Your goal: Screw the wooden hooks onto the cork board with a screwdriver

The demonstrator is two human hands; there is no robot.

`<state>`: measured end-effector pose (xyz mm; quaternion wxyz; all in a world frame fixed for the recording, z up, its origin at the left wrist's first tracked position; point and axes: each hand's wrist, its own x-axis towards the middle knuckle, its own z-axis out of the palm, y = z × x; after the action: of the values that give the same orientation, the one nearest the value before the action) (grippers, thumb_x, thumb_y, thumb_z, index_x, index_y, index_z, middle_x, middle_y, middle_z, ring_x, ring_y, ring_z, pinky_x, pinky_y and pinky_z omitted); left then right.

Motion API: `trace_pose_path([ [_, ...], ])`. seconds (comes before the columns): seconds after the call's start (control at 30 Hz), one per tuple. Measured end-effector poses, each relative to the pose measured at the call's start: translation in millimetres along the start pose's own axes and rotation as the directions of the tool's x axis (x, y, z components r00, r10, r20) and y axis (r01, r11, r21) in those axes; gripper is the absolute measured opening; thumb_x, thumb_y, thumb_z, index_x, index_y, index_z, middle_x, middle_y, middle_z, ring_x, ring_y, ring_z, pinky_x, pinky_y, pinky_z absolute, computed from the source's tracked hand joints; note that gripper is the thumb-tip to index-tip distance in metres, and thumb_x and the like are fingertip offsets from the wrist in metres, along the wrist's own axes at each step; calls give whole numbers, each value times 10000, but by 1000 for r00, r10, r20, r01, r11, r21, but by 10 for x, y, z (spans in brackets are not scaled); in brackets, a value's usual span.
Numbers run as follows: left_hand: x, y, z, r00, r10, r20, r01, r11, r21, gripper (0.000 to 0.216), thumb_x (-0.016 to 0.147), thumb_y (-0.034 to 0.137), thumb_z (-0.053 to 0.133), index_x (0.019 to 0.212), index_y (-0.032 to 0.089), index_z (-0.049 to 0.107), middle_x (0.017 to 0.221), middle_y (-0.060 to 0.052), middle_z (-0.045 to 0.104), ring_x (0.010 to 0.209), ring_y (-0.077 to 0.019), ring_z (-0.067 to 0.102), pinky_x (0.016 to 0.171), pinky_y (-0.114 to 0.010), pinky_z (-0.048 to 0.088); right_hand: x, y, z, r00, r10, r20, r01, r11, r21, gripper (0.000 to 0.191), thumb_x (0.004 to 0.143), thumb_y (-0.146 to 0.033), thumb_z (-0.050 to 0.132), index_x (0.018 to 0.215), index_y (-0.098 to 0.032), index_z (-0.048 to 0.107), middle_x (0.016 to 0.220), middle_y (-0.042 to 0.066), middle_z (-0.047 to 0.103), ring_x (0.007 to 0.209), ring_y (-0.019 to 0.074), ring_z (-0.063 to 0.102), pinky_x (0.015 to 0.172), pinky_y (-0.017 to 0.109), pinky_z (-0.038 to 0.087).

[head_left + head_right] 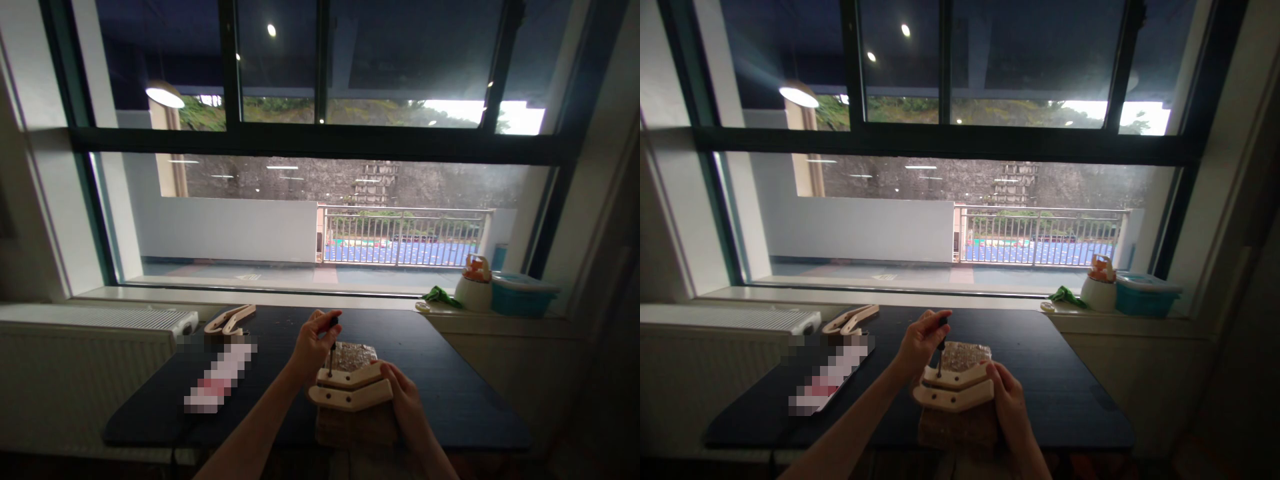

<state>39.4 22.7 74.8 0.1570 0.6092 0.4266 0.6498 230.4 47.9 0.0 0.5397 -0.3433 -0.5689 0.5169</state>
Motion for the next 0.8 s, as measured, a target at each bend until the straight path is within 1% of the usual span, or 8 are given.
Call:
trace_pose_path([
  [0.1,-13,20,4,999,21,26,-21,1000,23,248,787,185,566,1010,185,675,741,8,489,669,-114,491,630,-230,436,0,-2,-2,1000,-2,-4,2,1000,-7,456,677,-545,631,903,-161,725,786,57,701,729,227,615,680,287,473],
  [0.17,-13,42,11,999,42,32,-44,998,46,225,782,187,577,984,189,677,764,2,514,700,-123,508,674,-246,442,0,-8,-1,1000,0,1,0,1000,-2,455,674,-550,630,893,-163,728,782,56,701,724,226,615,677,287,475],
  [0.23,-4,56,19,998,65,15,-66,995,76,200,749,193,623,938,191,688,778,-2,520,730,-134,512,716,-263,438,1,-12,0,1000,-1,5,1,1000,5,452,672,-552,630,882,-165,730,782,55,701,725,224,615,675,285,476],
  [0.3,10,57,25,997,79,-13,-77,991,109,185,725,199,652,904,191,698,762,-1,509,724,-139,504,719,-272,430,1,-12,1,1000,0,5,0,1000,10,448,670,-552,632,878,-167,730,780,53,701,724,222,614,668,280,476],
  [0.43,13,36,27,996,81,-49,-73,986,149,209,739,196,635,939,203,696,725,4,508,692,-141,494,693,-278,422,2,1,1,1000,4,2,-4,1000,15,453,666,-552,636,884,-165,729,767,54,700,710,220,614,655,279,476],
  [0.53,-8,28,21,995,75,-64,-64,986,153,224,747,194,626,966,205,677,737,6,511,694,-140,499,695,-277,423,10,22,-5,1000,0,8,-1,1000,11,460,682,-550,624,905,-160,723,778,56,700,713,220,614,667,285,477],
  [0.63,-16,28,14,995,68,-71,-57,988,140,188,753,187,618,933,194,670,736,9,501,689,-134,499,688,-267,427,21,42,-14,1000,4,20,-5,1000,4,468,694,-552,612,914,-153,719,779,59,699,715,219,613,673,289,477],
  [0.8,23,23,6,998,46,-35,-43,995,95,174,750,193,616,905,179,694,747,-7,525,705,-138,523,680,-255,448,6,13,-2,1000,16,18,-17,1000,18,479,676,-557,625,911,-150,719,767,58,698,709,229,616,662,304,483],
])
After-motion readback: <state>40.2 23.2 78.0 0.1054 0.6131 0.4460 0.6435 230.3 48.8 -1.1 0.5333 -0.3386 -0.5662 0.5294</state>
